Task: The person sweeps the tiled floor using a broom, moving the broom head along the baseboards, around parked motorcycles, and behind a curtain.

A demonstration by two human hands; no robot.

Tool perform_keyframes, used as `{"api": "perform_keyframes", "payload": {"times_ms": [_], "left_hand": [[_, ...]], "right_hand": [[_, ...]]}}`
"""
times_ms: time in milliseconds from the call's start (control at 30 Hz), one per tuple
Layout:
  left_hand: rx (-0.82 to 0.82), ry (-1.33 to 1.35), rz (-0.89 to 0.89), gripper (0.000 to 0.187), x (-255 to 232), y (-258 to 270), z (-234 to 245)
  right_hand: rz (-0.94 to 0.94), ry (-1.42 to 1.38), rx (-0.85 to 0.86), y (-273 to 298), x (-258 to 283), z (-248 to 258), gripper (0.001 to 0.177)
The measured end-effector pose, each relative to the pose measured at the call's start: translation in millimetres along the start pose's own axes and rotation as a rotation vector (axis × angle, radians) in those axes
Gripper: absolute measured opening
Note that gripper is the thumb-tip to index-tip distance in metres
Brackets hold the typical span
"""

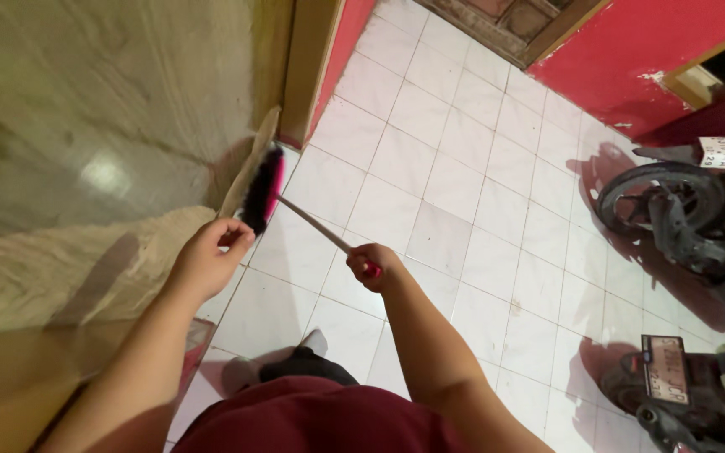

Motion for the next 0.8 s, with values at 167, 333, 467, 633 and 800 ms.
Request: {"api": "perform_keyframes", "payload": {"times_ms": [167, 333, 467, 633, 800], "left_hand": [[-0.03, 0.014, 0.087, 0.022, -2.7, -0.1, -2.9], [-0.018, 0.014, 0.146, 0.024, -2.2, -3.0, -13.5], [-0.018, -0.007, 0.112, 0.025, -6.1, -8.6, -25.5], [0.041, -0.012, 0.105, 0.024, -18.1, -18.8, -42.8], [0.086, -0.036, 0.112, 0.023, -25.9, -30.2, -58.4]], "right_hand": [[0.045, -0.101, -0.148, 8.4, 19.7, 38.2, 0.018], [0.186, 0.264, -0.245, 67.3, 10.2, 38.5, 0.014], [0.216, 0.251, -0.168, 106.0, 0.1, 42.5, 0.015], [0.031, 0.093, 0.048, 108.7, -8.3, 47.1, 0.015], [-0.011, 0.264, -0.12, 101.6, -7.9, 60.6, 0.018]]}}
Point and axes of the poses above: each hand's wrist, its own y-axis away from the middle knuckle, its own z-axis out of the back of the hand, x = y × z, the point moved 1 cm from there along -y, towards the middle knuckle, and after that the axes turned 2 degrees about -x, right-handed, at the moved point
